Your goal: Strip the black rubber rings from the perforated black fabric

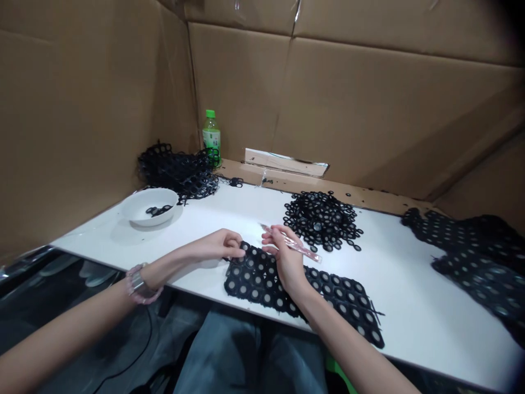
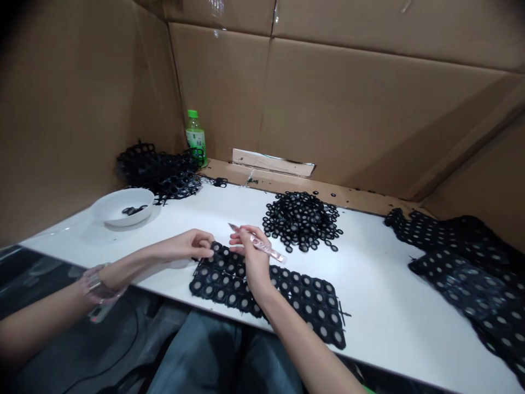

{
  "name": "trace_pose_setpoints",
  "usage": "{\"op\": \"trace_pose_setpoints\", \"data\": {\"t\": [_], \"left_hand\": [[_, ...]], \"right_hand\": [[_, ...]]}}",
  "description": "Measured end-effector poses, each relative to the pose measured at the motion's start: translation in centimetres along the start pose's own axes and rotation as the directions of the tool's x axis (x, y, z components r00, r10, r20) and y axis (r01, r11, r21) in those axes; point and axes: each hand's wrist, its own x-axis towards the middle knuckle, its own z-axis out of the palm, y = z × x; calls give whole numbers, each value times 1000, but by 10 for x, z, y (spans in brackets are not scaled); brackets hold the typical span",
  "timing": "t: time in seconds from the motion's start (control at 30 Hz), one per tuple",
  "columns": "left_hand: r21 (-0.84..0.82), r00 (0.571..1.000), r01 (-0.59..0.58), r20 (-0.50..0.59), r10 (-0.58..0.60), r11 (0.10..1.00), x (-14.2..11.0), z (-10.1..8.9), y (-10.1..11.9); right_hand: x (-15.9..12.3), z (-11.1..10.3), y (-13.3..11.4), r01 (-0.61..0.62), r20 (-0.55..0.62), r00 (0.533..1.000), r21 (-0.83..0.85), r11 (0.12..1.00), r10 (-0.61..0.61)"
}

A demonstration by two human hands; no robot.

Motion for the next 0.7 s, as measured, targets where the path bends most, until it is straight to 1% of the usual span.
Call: {"op": "trace_pose_setpoints", "data": {"t": [0.07,0.13,0.27,0.33,0.43,0.6,0.7], "left_hand": [[5,1000,-3,-5,3,1000,-2,1,1],[3,999,10,-42,-10,1000,-3,2,1],[-40,994,36,-103,-39,999,-4,4,0],[-77,991,40,-128,-50,996,-5,6,0],[-118,986,34,-159,-53,992,-6,7,0],[-125,984,10,-173,-31,992,-9,8,-2],[-124,980,-9,-200,-17,992,-10,10,-3]], "right_hand": [[-3,1,4,-10,82,997,-85,996,17],[-6,1,9,-12,141,989,-195,981,40],[-8,0,11,-27,136,987,-393,919,87],[-9,1,9,-24,152,984,-429,903,98],[-10,2,6,-1,192,977,-438,899,95],[-11,1,7,38,250,965,-447,894,84],[-11,1,11,124,278,960,-503,855,24]]}}
